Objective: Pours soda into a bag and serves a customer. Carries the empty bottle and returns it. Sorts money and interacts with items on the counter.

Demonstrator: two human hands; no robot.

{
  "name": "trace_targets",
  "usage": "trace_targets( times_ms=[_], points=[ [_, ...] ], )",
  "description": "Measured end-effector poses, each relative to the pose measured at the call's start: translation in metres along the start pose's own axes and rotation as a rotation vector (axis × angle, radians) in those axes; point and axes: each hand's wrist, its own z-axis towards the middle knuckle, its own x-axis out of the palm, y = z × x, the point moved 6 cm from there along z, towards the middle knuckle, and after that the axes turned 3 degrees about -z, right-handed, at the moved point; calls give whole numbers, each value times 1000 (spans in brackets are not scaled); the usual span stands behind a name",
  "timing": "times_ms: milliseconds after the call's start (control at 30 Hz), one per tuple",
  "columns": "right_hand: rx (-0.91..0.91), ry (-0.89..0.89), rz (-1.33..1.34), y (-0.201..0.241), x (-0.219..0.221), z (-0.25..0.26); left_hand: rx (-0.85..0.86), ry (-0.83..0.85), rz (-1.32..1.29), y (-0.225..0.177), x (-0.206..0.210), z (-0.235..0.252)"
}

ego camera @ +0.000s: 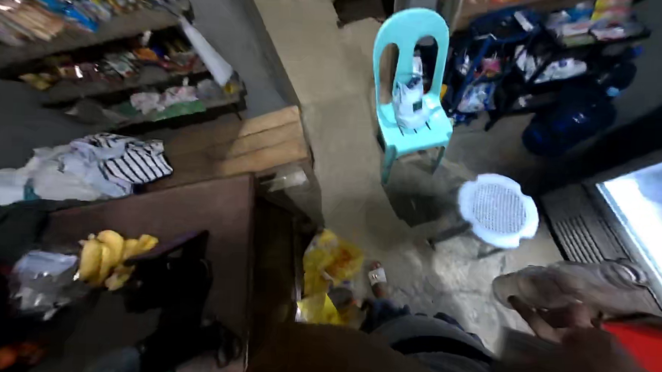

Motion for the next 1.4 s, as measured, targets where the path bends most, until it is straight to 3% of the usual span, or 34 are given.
trace_targets(
  times_ms=[33,100,133,200,300,433,733,900,1067,1200,1267,1400],
  points=[
    [-40,74,17,8,25,22,43,5,261,29,-14,24],
    [-196,196,26,12,73,66,113,46,491,100,-54,64],
    [-238,232,27,13,98,87,91,80,467,139,-72,78],
    [-268,303,52,22,150,125,-133,135,254,205,-105,95],
    [-273,448,61,40,231,177,-461,13,-30,278,-144,116],
    [-322,629,71,60,341,252,-523,-219,-43,354,-192,169],
    [-370,1116,117,132,557,444,-591,-485,10,473,-333,331],
    [-393,1171,163,164,657,536,-574,-569,34,549,-404,411],
    [-354,1076,237,181,762,633,-521,-444,115,630,-489,512],
    [-301,911,200,181,857,715,-351,-448,53,729,-559,598],
    [-240,849,179,192,900,756,-349,-399,9,773,-594,645],
    [-272,862,73,229,963,826,-283,-302,-25,834,-666,733]
  ],
)
